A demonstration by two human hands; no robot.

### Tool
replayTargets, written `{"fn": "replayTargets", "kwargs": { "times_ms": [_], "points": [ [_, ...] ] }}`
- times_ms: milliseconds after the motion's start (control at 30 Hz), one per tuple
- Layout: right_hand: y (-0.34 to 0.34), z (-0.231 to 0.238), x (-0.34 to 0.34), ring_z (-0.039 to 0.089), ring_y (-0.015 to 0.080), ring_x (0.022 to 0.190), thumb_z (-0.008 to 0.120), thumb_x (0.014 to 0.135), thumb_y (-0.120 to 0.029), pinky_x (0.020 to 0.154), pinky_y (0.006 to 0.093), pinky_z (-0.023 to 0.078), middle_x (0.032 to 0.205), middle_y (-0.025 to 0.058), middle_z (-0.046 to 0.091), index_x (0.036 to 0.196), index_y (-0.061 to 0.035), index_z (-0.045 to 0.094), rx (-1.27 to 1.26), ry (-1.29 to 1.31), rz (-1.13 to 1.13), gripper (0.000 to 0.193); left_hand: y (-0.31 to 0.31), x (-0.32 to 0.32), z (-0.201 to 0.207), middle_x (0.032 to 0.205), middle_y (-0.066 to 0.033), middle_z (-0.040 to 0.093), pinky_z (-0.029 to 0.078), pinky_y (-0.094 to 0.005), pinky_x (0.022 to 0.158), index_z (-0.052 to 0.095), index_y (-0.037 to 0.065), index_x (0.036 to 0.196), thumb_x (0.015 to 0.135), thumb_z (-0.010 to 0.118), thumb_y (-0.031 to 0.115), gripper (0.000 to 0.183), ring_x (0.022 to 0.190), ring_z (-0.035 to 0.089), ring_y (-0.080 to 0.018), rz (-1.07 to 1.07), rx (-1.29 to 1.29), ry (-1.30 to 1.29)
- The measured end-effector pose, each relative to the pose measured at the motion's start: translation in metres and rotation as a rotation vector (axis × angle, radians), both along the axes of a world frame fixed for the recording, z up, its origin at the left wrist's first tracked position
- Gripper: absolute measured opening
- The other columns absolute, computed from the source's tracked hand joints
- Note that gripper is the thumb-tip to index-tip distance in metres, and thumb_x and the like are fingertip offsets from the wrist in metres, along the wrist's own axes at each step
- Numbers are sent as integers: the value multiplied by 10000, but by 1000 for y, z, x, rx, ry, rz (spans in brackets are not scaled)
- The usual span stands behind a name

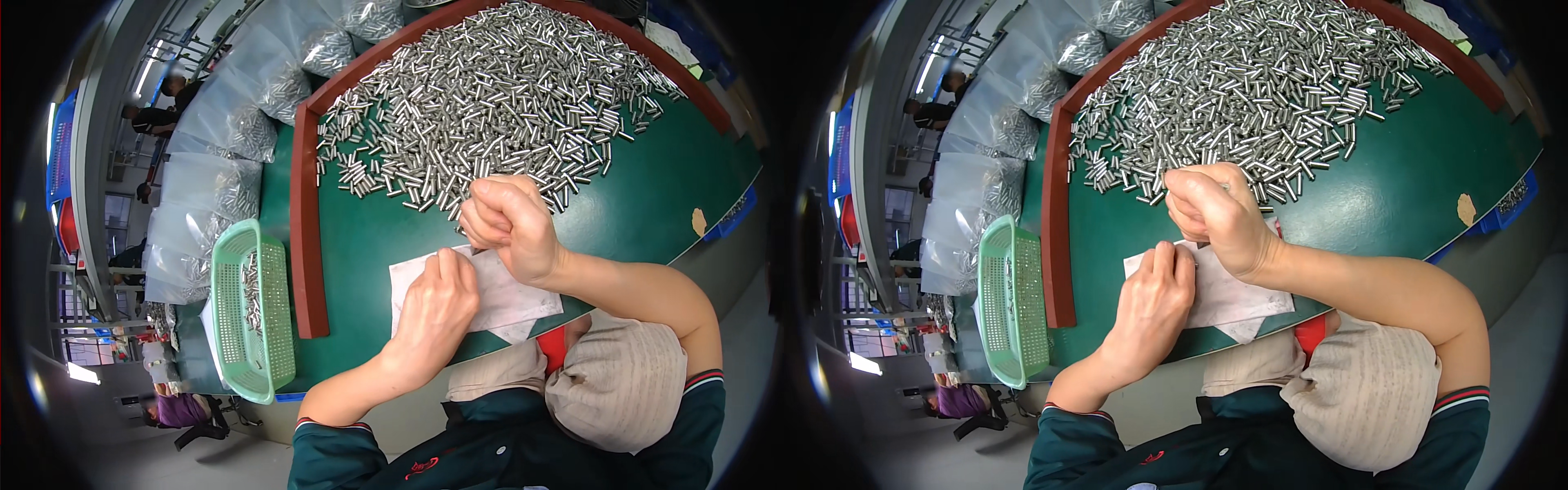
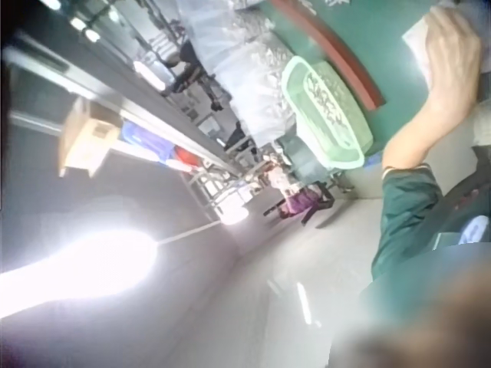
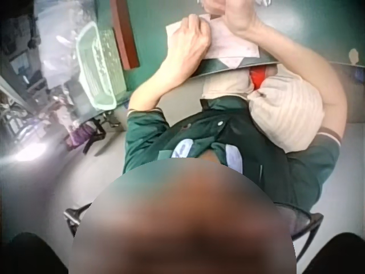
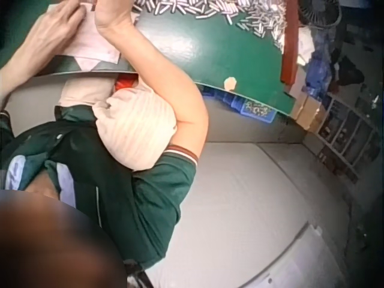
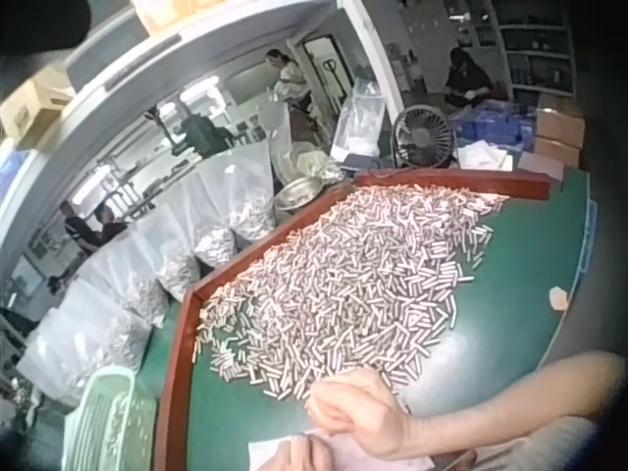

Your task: Inspecting and sorting small metal pins at a factory workbench.

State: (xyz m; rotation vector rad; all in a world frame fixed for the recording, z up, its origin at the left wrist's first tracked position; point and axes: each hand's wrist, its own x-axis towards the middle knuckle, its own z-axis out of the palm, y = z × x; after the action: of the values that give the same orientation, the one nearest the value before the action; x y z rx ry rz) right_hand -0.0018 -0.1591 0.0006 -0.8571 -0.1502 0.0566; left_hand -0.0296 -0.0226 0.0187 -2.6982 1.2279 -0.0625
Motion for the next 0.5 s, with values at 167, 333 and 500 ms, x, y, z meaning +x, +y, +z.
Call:
{"fn": "replayTargets", "kwargs": {
  "times_ms": [167,333,500],
  "points": [
    [0,-1,-1,185,83,379,361,822,-159,388,246,166,395,-10,252,479,-116,248,20,1,16,364,5,2,-4,742,-137,431,464,-283,544,462,-60,826,606,499,-38,224,669,509,-222,3,-31,15],
    [1,-2,1,172,82,375,359,839,-181,385,246,160,388,-11,248,474,-124,238,27,12,15,389,11,6,-8,687,-99,420,459,-218,488,478,-67,749,585,515,-1,181,631,499,-165,-74,-140,-70],
    [0,-5,2,170,84,369,362,833,-198,380,249,162,382,-14,245,471,-129,240,47,-6,27,388,14,7,-12,708,-117,423,455,-259,529,476,-70,787,583,511,-17,214,645,497,-199,-26,-215,-31]
  ]
}}
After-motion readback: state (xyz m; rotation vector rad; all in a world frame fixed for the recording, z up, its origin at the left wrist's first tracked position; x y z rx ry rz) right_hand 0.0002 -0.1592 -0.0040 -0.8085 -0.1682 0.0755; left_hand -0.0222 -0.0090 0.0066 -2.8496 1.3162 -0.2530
